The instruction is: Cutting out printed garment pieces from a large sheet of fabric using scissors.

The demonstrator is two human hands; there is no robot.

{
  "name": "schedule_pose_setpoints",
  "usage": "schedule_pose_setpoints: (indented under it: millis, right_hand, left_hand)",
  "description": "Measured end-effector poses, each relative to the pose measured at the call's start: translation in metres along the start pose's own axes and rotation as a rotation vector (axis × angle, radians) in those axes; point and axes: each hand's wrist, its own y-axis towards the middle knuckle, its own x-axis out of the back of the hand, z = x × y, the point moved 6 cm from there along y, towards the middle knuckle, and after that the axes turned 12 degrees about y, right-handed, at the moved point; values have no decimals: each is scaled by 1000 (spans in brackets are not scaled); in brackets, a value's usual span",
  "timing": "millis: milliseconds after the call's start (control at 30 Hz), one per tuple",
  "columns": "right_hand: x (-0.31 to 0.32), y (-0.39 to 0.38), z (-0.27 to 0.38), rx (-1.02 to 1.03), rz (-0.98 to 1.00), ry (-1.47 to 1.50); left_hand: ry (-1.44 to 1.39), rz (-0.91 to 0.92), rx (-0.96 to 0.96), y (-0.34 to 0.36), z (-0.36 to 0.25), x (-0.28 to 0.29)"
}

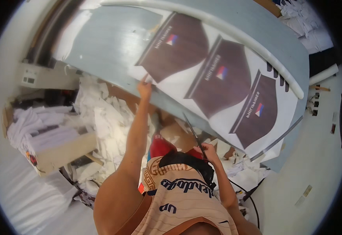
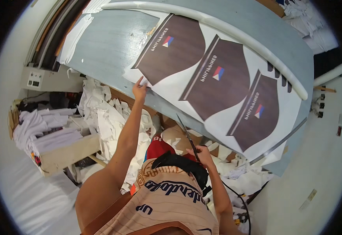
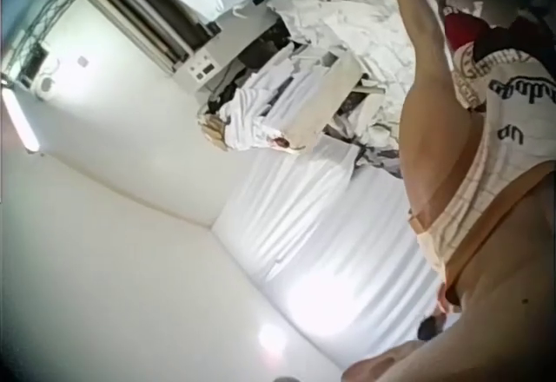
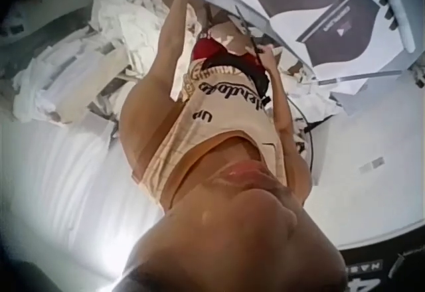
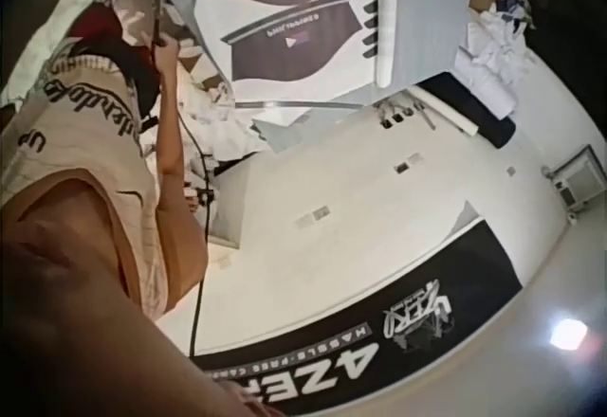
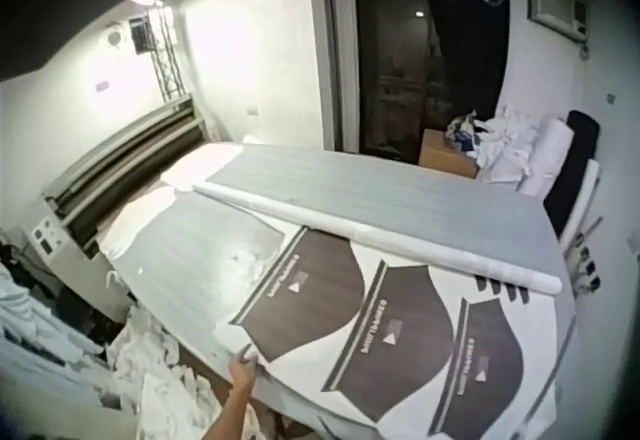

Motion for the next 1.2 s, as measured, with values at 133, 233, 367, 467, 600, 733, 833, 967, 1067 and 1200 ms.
schedule_pose_setpoints:
  millis: [133, 233, 367, 467, 600, 733, 833, 967, 1067, 1200]
  right_hand:
    - [-111, 68, 4, 14, 45, 180]
    - [-168, 119, 9, 60, -4, 274]
    - [-216, 164, 71, 48, 1, 349]
    - [-224, 188, 110, 76, -10, 230]
    - [-226, 195, 139, 72, -22, 152]
    - [-218, 202, 148, 10, -49, -138]
    - [-209, 213, 150, -43, -58, -151]
    - [-200, 227, 155, -15, 0, -197]
    - [-200, 245, 170, 154, 16, -59]
    - [-200, 262, 206, 29, 60, -64]
  left_hand:
    - [-323, 104, 284, 41, 37, 30]
    - [-473, 297, 333, 45, 29, 27]
    - [-419, 399, 239, 58, 29, 34]
    - [-397, 418, 258, 73, 45, 32]
    - [-443, 464, 273, 80, 52, 37]
    - [-378, 516, 306, 83, 51, 39]
    - [-355, 509, 296, 89, 54, 41]
    - [-372, 483, 266, 90, 51, 39]
    - [-440, 511, 285, 92, 50, 38]
    - [-398, 559, 361, 92, 50, 43]
